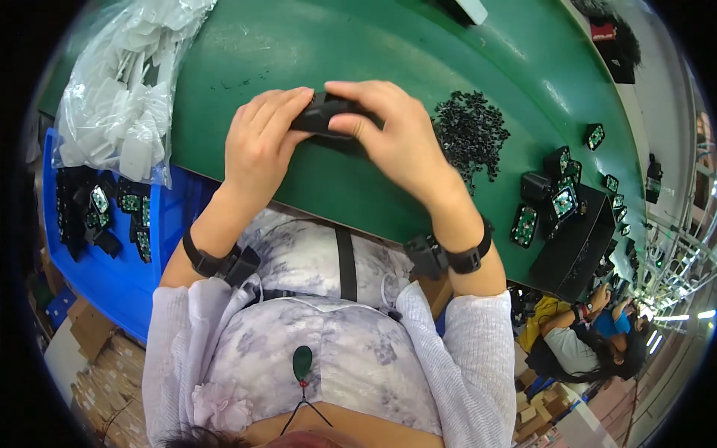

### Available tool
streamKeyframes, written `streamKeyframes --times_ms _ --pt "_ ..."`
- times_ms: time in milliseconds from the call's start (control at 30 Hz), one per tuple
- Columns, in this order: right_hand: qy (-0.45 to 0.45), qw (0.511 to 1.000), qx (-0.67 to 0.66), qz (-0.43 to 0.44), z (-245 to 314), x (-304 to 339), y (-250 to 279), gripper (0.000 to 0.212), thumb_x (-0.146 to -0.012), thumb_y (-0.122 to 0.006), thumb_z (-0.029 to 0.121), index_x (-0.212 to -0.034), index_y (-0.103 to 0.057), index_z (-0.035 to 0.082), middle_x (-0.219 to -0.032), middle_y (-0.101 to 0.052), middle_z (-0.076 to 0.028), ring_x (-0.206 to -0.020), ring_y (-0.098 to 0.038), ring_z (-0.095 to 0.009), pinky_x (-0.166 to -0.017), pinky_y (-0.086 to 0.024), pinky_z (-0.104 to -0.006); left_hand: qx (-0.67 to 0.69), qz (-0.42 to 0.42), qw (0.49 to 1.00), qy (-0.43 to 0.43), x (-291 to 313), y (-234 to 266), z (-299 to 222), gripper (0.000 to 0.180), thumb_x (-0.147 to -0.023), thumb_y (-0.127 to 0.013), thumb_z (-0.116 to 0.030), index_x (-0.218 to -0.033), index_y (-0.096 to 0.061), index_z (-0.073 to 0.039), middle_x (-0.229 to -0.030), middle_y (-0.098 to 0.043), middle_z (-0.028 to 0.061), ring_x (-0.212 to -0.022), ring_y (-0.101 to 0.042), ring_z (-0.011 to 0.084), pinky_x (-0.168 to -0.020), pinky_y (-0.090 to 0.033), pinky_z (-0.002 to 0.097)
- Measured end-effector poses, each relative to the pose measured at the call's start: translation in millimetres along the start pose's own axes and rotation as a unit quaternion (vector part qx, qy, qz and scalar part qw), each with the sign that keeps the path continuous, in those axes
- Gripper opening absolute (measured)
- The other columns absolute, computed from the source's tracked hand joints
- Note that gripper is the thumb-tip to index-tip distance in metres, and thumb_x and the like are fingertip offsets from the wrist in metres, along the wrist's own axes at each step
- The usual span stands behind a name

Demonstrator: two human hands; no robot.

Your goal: The person picks up a white plastic cover, inserts a small black component into it by hand, and then presses a black housing onto the cover before placing the unit on the workbench.

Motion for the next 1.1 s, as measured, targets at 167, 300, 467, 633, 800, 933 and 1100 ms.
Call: streamKeyframes --times_ms 167,300,467,633,800,933,1100 --pt "-0.11 0.929 -0.353 -0.02 16 14 -7 0.051 -0.093 -0.057 0.02 -0.138 -0.041 0.002 -0.116 -0.056 -0.008 -0.096 -0.056 -0.014 -0.082 -0.047 -0.0261 0.445 0.049 0.829 0.336 -6 12 -12 0.025 -0.084 -0.068 -0.015 -0.102 -0.063 0.002 -0.085 -0.066 0.0065 -0.075 -0.062 0.0131 -0.064 -0.047 0.0266" --pt "-0.092 0.936 -0.321 -0.111 24 21 -19 0.043 -0.091 -0.06 0.017 -0.13 -0.047 0.002 -0.112 -0.057 -0.006 -0.098 -0.055 -0.013 -0.085 -0.045 -0.0265 0.52 0.018 0.792 0.319 2 13 -34 0.027 -0.089 -0.064 -0.019 -0.103 -0.062 0.005 -0.083 -0.066 0.006 -0.074 -0.06 0.0087 -0.067 -0.048 0.0225" --pt "-0.053 0.963 -0.193 -0.182 30 28 -9 0.039 -0.089 -0.063 0.014 -0.124 -0.051 0.001 -0.108 -0.059 -0.007 -0.097 -0.056 -0.012 -0.086 -0.044 -0.0258 0.518 0.037 0.805 0.286 -1 6 -49 0.028 -0.09 -0.063 -0.019 -0.106 -0.06 0.003 -0.087 -0.066 0.005 -0.077 -0.061 0.0085 -0.067 -0.047 0.0219" --pt "-0.033 0.957 -0.198 -0.208 37 24 -4 0.037 -0.088 -0.064 0.018 -0.12 -0.056 0.002 -0.106 -0.061 -0.006 -0.091 -0.056 -0.012 -0.082 -0.045 -0.0257 0.558 0.011 0.788 0.261 -6 9 -54 0.025 -0.092 -0.06 -0.021 -0.104 -0.059 0.001 -0.086 -0.064 0.0041 -0.075 -0.06 0.0088 -0.064 -0.045 0.0209" --pt "-0.055 0.943 -0.315 -0.088 32 18 1 0.045 -0.096 -0.05 0.039 -0.121 -0.055 0.001 -0.107 -0.06 -0.005 -0.089 -0.056 -0.011 -0.076 -0.047 -0.0243 0.572 0.036 0.753 0.324 -3 25 -41 0.025 -0.09 -0.063 -0.024 -0.094 -0.06 0.001 -0.079 -0.064 0.0062 -0.067 -0.059 0.0087 -0.057 -0.045 0.021" --pt "-0.056 0.929 -0.359 -0.074 32 19 -2 0.046 -0.094 -0.052 0.038 -0.119 -0.054 0.0 -0.112 -0.06 -0.009 -0.096 -0.058 -0.014 -0.084 -0.047 -0.0276 0.282 -0.018 0.951 0.129 1 22 -35 0.026 -0.079 -0.07 -0.013 -0.101 -0.061 -0.002 -0.086 -0.062 0.0084 -0.076 -0.062 0.0194 -0.067 -0.049 0.0289" --pt "0.02 0.988 -0.133 -0.069 11 34 -13 0.036 -0.084 -0.066 0.006 -0.118 -0.056 0.001 -0.114 -0.061 -0.011 -0.107 -0.057 -0.02 -0.092 -0.046 -0.0323 0.014 -0.032 0.993 -0.111 -1 9 -10 0.044 -0.066 -0.07 -0.007 -0.109 -0.061 -0.006 -0.105 -0.059 0.0082 -0.1 -0.057 0.0244 -0.09 -0.044 0.0425"
Point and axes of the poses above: each hand's wrist, its own x-axis away from the middle knuckle, its own y-axis out of the back of the hand, z = x × y, the point moved 1 cm from there along -x, towards the middle knuckle
